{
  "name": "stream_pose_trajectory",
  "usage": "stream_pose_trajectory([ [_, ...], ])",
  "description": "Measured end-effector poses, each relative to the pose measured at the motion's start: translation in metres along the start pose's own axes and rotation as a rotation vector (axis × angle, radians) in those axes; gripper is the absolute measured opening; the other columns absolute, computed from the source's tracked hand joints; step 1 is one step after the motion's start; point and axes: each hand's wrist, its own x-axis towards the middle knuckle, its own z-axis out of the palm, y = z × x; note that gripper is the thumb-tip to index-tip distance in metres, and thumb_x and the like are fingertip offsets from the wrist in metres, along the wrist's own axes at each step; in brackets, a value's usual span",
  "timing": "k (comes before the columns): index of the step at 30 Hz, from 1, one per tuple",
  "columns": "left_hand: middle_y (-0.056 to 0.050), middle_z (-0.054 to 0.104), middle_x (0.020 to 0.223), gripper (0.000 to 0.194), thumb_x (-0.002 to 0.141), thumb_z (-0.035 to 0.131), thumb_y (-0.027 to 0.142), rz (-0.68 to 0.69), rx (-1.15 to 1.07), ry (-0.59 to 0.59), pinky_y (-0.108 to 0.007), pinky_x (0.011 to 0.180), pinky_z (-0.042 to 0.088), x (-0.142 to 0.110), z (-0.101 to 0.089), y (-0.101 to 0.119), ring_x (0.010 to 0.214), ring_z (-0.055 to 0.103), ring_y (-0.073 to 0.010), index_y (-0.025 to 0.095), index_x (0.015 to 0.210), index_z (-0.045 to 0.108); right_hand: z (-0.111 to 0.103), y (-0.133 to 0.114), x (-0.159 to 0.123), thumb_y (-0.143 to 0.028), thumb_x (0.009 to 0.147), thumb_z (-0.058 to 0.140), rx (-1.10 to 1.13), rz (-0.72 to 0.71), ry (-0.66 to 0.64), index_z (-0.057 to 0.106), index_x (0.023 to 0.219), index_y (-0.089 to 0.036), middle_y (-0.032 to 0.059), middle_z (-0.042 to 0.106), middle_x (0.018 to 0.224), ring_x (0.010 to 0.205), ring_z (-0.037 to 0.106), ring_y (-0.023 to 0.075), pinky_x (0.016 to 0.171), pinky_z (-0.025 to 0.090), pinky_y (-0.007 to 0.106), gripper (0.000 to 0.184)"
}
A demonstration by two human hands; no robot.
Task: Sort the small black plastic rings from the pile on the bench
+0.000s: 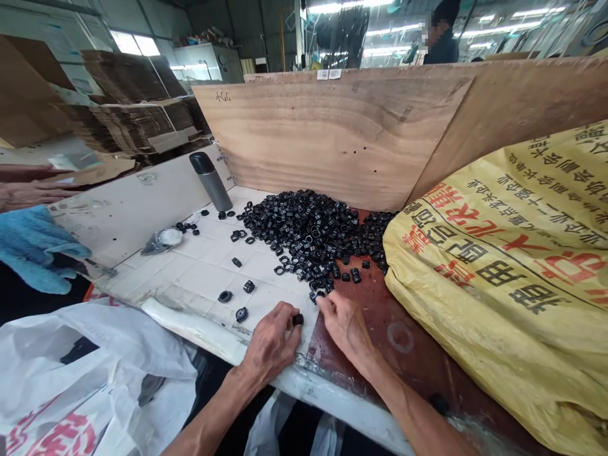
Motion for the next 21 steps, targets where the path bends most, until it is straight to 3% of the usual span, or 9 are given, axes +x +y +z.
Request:
stream_pose_trajectory([
  [3,-0.006,0.061,0.077,0.006,0.083,0.058,0.021,-0.085,0.293,0.046,-0.038,0.071,0.05,0.007,-0.012,0.001,0.077,0.061,-0.0261,0.02,0.079,0.062,-0.008,0.014,0.01,-0.019,0.085,0.055,-0.162,-0.127,0.234,0.06,0.087,-0.02,0.0053,0.061,0.083,0.075,0.06,0.0196,0.068,0.044,0.028,0.005],
  [6,-0.01,0.062,0.084,0.01,0.084,0.056,0.021,-0.083,0.364,0.144,-0.041,0.076,0.049,0.022,-0.011,0.006,0.085,0.058,-0.029,0.019,0.08,0.065,-0.007,0.023,0.018,-0.012,0.085,0.052,-0.237,-0.264,0.164,0.061,0.108,-0.019,0.0096,0.058,0.103,0.09,0.062,0.0215,0.074,0.048,0.03,0.027],
  [8,-0.009,0.063,0.091,0.018,0.083,0.055,0.016,-0.033,0.258,0.148,-0.039,0.08,0.05,0.035,-0.001,0.009,0.089,0.059,-0.0273,0.019,0.097,0.067,-0.004,0.026,0.02,-0.012,0.088,0.049,-0.28,-0.3,0.072,0.062,0.109,-0.019,0.009,0.057,0.102,0.088,0.062,0.0208,0.073,0.049,0.029,0.026],
  [10,-0.009,0.063,0.098,0.031,0.08,0.055,0.011,0.025,0.129,0.067,-0.035,0.082,0.051,0.048,0.012,0.009,0.092,0.061,-0.0243,0.019,0.109,0.065,-0.002,0.027,0.021,-0.013,0.09,0.048,-0.313,-0.289,0.043,0.063,0.102,-0.019,0.0084,0.057,0.099,0.085,0.062,0.0203,0.072,0.049,0.029,0.02],
  [13,-0.008,0.065,0.098,0.027,0.081,0.056,0.01,0.036,0.035,-0.037,-0.035,0.082,0.052,0.059,0.029,0.008,0.093,0.063,-0.0238,0.02,0.104,0.066,-0.002,0.028,0.02,-0.012,0.087,0.051,-0.335,-0.246,0.077,0.061,0.093,-0.017,0.0083,0.058,0.094,0.083,0.061,0.0206,0.073,0.048,0.029,0.012],
  [15,-0.008,0.067,0.098,0.023,0.083,0.056,0.012,0.014,-0.022,-0.017,-0.037,0.084,0.052,0.057,0.034,0.007,0.094,0.064,-0.0243,0.02,0.103,0.065,-0.005,0.028,0.02,-0.012,0.083,0.055,-0.316,-0.22,0.108,0.06,0.089,-0.017,0.0074,0.059,0.089,0.079,0.06,0.0202,0.072,0.047,0.029,0.009],
  [18,-0.006,0.068,0.1,0.028,0.086,0.056,0.014,-0.031,-0.235,0.031,-0.035,0.082,0.054,0.047,0.03,0.01,0.088,0.066,-0.0201,0.021,0.112,0.061,-0.013,0.022,0.019,-0.016,0.081,0.058,-0.138,-0.191,0.123,0.062,0.089,-0.017,0.0063,0.062,0.087,0.072,0.059,0.0177,0.071,0.048,0.029,0.009],
  [21,-0.003,0.069,0.096,0.026,0.086,0.057,0.017,-0.101,-0.491,0.019,-0.031,0.081,0.055,0.034,0.018,0.01,0.084,0.067,-0.0165,0.022,0.112,0.06,-0.019,0.011,0.018,-0.026,0.082,0.06,0.185,-0.091,0.038,0.066,0.096,-0.018,0.0061,0.066,0.091,0.069,0.061,0.0161,0.069,0.051,0.029,0.018],
])
